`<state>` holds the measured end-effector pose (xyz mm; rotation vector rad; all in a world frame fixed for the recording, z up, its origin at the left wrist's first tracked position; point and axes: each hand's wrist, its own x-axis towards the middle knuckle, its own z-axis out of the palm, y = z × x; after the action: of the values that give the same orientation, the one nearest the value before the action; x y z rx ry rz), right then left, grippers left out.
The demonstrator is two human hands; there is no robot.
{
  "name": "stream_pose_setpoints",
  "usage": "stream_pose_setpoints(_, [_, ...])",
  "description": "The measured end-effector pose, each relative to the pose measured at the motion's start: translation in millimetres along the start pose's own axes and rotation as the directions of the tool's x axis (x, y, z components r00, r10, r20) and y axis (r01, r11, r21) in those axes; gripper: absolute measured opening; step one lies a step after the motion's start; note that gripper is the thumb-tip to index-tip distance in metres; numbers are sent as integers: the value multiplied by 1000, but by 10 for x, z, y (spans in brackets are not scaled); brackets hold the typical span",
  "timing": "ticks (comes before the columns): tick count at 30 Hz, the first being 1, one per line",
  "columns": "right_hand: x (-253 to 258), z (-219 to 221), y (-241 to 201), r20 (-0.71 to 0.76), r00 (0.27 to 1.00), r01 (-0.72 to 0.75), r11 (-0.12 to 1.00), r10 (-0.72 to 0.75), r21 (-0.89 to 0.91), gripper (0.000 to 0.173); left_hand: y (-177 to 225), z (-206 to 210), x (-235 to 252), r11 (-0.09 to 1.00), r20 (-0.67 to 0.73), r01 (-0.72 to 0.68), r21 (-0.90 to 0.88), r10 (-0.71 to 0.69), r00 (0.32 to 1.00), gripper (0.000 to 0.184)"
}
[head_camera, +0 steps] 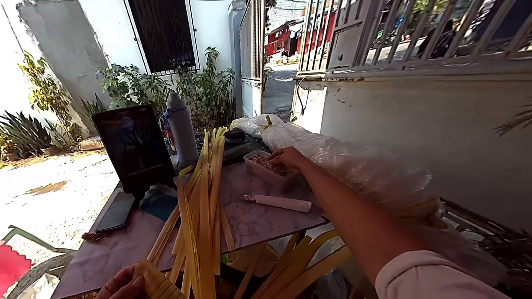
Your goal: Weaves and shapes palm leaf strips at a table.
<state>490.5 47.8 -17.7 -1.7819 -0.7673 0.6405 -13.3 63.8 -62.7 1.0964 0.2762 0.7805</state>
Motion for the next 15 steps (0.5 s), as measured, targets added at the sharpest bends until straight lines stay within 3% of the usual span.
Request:
stream_pose_setpoints(6, [1, 83, -63, -68, 997, -36, 990, 45, 137, 24, 10, -26, -75, 1000, 12, -18, -17, 18, 1000, 18])
stream_pose_setpoints(8, [0, 89, -56, -77, 997, -16, 994, 24, 110, 25, 12, -35, -79, 1000, 20, -14, -28, 15, 1000, 17])
stream_pose_setpoints(11, [-47, 54, -64, -114, 991, 55, 984, -75, -171, 27, 12, 2, -72, 999, 46, 0, -40, 1, 999, 16])
stream_pose_setpoints(13, [-84, 43, -90, -115, 968, 161, 903, -223, -398, 23, 15, 40, -69, 998, 63, 6, -65, -1, 998, 15])
stream_pose_setpoints(15, [-95, 65, -101, -103, 931, 251, 819, -350, -516, 16, 23, 99, -72, 996, 54, 6, -90, -1, 999, 14])
